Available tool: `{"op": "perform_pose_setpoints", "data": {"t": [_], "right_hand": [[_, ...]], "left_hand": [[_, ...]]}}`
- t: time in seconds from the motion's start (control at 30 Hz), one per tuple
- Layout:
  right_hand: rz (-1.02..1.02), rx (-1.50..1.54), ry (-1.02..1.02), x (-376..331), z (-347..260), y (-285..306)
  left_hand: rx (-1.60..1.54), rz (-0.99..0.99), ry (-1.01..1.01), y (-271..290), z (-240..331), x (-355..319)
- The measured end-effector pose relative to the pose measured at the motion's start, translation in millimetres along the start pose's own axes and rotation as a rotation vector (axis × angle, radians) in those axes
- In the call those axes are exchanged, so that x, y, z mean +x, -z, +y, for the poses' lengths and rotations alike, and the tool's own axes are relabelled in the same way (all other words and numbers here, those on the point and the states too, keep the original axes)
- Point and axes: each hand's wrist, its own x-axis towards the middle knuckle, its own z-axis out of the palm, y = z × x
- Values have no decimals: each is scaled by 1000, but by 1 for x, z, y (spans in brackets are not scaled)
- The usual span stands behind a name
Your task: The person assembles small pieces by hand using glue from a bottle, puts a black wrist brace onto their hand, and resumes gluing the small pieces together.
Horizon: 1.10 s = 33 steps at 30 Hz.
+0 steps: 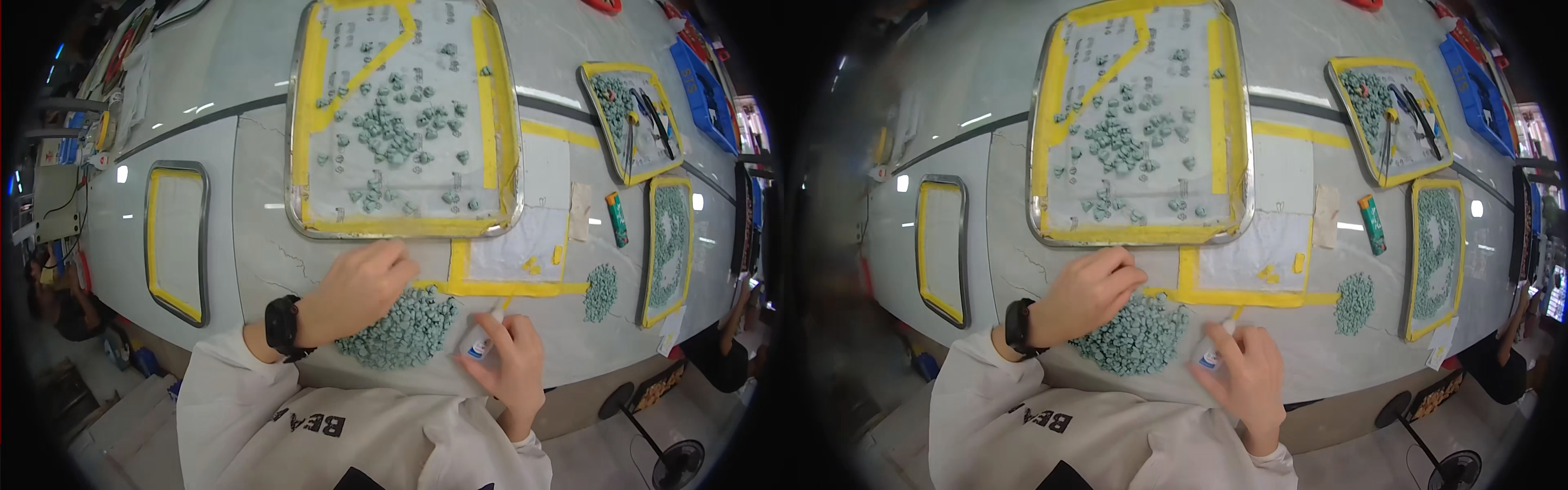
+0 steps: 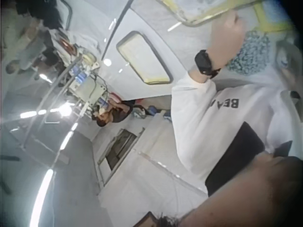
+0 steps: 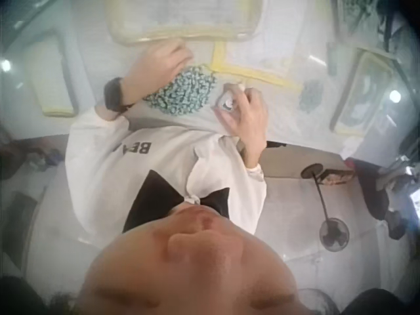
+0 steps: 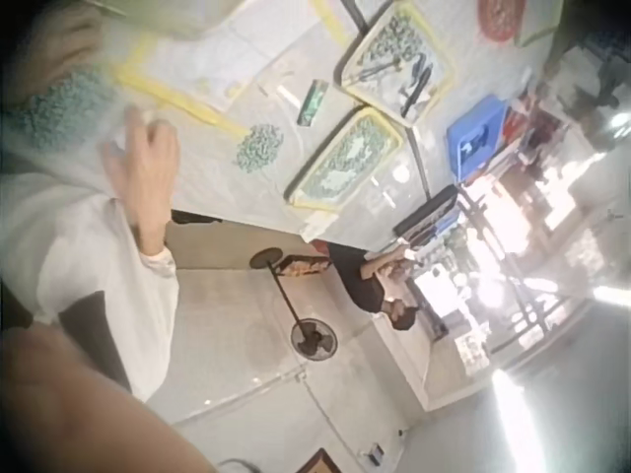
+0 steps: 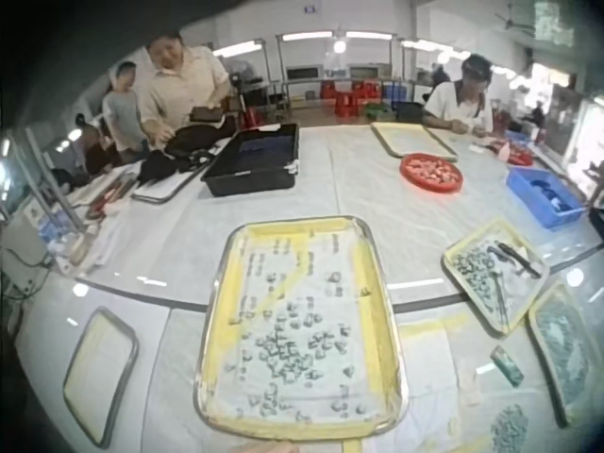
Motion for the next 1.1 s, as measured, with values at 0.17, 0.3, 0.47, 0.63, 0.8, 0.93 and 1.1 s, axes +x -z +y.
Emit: {"op": "perform_pose_setpoints", "data": {"t": [0.17,0.3,0.47,0.63,0.8,0.93,1.1], "right_hand": [[310,616,-46,-18,-12,-14],[436,1122,428,-2,-15,-36],[556,736,353,16,-29,-29],[690,707,380,14,-39,-29],[706,652,321,8,-39,-34],[618,726,293,1,-39,-33],[533,743,283,2,-39,-30]], "left_hand": [[-1107,-165,-13,38,27,4],[-1951,-451,226,6,29,-6],[-2192,-415,562,-6,26,-7],[-2200,-565,559,-9,24,-5],[-1874,-267,532,-12,31,-10],[-1882,-323,484,-12,27,-12],[-1901,-356,559,-14,28,-10]]}}
